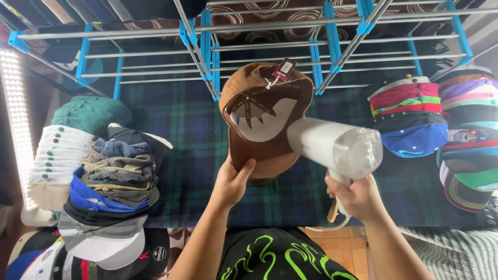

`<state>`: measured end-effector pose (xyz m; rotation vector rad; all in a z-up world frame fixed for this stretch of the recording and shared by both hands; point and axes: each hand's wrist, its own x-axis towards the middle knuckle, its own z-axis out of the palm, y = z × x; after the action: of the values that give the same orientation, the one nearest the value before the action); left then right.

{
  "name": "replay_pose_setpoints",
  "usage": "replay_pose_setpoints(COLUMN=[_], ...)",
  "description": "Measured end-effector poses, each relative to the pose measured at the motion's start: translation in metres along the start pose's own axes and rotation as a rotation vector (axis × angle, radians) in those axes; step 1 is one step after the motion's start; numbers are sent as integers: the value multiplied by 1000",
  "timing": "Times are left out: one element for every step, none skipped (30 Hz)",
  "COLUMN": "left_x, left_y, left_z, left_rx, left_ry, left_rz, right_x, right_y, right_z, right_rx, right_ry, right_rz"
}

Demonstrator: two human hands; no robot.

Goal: The person cleans a brown baseball cap by brushing its surface with a wooden brush and then using a handheld steamer to apply steam to the exterior and interior. The cap is placed on a wooden form, brushed, steamed, and finally hung on a metal rack.

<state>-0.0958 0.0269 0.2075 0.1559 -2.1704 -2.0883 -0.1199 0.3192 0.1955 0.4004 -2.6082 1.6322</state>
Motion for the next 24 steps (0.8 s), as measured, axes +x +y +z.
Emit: replay_pose_setpoints(left_x=[0,1,1,1,2,2,1,0,1,0,0,1,1,1,0,1,2,2,2,1,1,-1,-2,-3], left_y=[-6,-12,-18,-18,-18,-19,-20,-22,-23,-23,-23,-23,-20,-17,-15,-11,-7,-4,-6,-8,-9,-7,-4,-1], left_z=[1,3,4,6,7,9,11,13,15,15,16,16,17,18,19,19,20,20,20,19,19,19,19,18], left_rx=[-2,-8,-15,-17,-57,-98,-97,-206,-315,-314,-247,-180,-181,-182,-184,-185,-179,-173,-172,-183,-193,-191,-263,-334], left_ry=[4,-26,-55,-50,-32,-14,-13,-28,-45,-44,-59,-74,-68,-69,-71,-66,-48,-29,-28,-26,-27,-29,-51,-72], left_rz=[1,-38,-77,-75,-150,-225,-226,-206,-184,-183,-131,-79,-76,-100,-125,-123,-151,-179,-177,-144,-112,-112,-155,-199], right_x=[-8,-16,-23,-27,-31,-36,-33,-30,-27,-23,-17,-10,-14,-17,-20,-19,-18,-17,-16,-15,-16,-16,-15,-15], right_y=[0,0,1,3,5,7,3,-1,-5,-9,-12,-16,-10,-3,3,2,0,-2,-6,-10,-14,-18,-22,-27], right_z=[0,1,1,0,1,1,0,-1,-2,-5,-9,-12,-12,-13,-13,-13,-12,-12,-10,-9,-8,-7,-5,-4], right_rx=[-1,65,131,129,60,-10,-9,28,65,66,21,-24,-25,-47,-70,-70,-63,-56,-56,-44,-31,-29,-16,-4], right_ry=[-3,-116,-231,-235,-256,-277,-279,-251,-221,-221,-239,-255,-259,-254,-249,-252,-258,-264,-265,-270,-273,-272,-275,-278], right_rz=[-3,82,165,162,194,226,226,305,382,381,276,171,165,205,246,242,260,278,276,304,335,335,363,392])
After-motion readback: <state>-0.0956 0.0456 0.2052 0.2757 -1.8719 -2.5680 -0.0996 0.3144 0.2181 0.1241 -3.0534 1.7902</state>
